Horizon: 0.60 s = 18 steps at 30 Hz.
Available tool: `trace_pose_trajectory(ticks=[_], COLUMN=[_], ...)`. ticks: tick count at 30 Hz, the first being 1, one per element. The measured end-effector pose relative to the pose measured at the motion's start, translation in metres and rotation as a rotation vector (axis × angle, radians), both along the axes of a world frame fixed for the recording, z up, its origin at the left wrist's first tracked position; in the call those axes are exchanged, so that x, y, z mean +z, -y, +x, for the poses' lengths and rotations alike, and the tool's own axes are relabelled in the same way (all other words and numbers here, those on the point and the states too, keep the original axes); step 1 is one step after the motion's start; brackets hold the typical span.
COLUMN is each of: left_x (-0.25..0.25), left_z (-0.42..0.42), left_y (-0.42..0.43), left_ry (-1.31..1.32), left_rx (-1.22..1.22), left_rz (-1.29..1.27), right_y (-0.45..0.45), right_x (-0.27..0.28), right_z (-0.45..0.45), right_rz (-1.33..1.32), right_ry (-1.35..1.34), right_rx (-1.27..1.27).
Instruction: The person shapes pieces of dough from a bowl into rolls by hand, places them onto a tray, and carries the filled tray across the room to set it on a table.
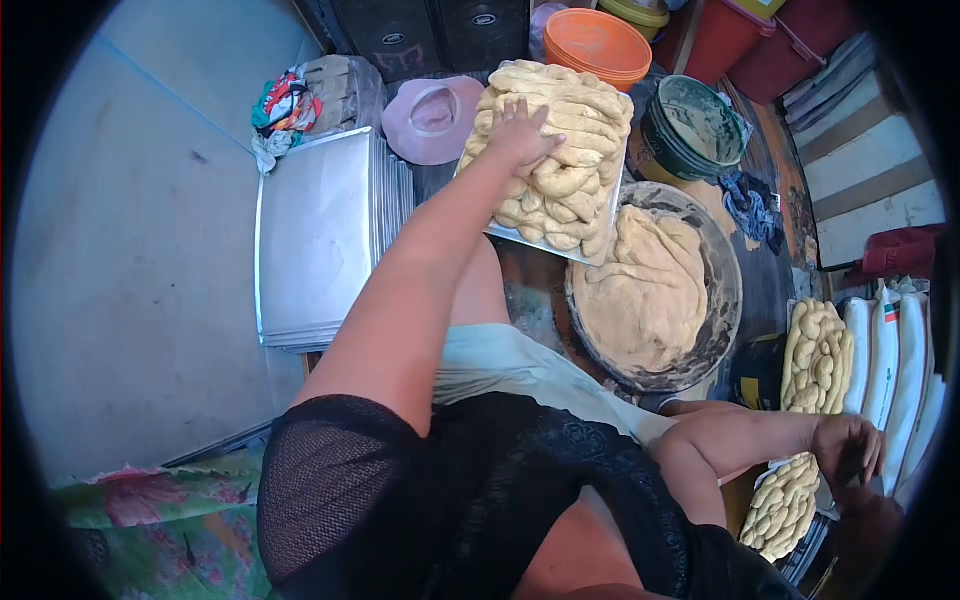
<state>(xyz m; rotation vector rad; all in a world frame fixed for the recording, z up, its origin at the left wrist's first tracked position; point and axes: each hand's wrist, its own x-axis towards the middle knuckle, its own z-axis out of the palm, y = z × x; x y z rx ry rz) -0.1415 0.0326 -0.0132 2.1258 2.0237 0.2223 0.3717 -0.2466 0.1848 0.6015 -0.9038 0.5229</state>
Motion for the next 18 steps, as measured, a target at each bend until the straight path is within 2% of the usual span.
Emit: trace_pose_trajectory(ticks=[4, 5, 7, 8, 11, 12, 13, 14, 15, 16, 17, 18], left_x=[-0.003, -0.017, -0.051, -0.065, -0.096, -0.106, -0.115, -0.123, -0.114, -0.086, -0.065, -0.063], left_z=[-0.028, -0.054, -0.105, -0.109, -0.105, -0.1, -0.094, -0.087, -0.081, -0.078, -0.075, -0.075], left_y=[-0.015, -0.044, -0.095, -0.103, -0.117, -0.124, -0.13, -0.134, -0.125, -0.108, -0.1, -0.105], left_ry=[0.297, 0.466, 0.605, 0.627, 0.78, 0.786, 0.793, 0.8, 0.908, 1.015, 1.119, 1.065], left_rx=[0.212, 0.248, 0.225, 0.237, 0.414, 0.395, 0.377, 0.358, 0.323, 0.284, 0.243, 0.264], left_rz=[0.281, 0.193, 0.112, 0.164, 0.394, 0.403, 0.41, 0.414, 0.317, 0.21, 0.1, 0.186], right_y=[0.017, 0.008, -0.034, -0.062, -0.157, -0.191, -0.229, -0.257, -0.287, -0.333, -0.34, -0.349], right_x=[0.016, 0.021, 0.022, 0.018, -0.015, -0.032, -0.049, -0.076, -0.101, -0.153, -0.163, -0.179], right_z=[0.056, 0.064, 0.031, -0.003, -0.128, -0.169, -0.199, -0.232, -0.263, -0.278, -0.303, -0.323], right_rz=[0.048, 0.028, -0.186, -0.361, -0.945, -1.09, -1.208, -1.109, -1.115, -0.961, -0.909, -0.838], right_ry=[0.112, 0.079, 0.118, 0.193, 0.601, 0.783, 1.078, 1.27, 1.409, 1.497, 1.52, 1.684], right_rx=[0.11, 0.021, -0.046, -0.076, -0.236, -0.291, -0.386, -0.504, -0.46, -0.814, -1.028, -1.479])
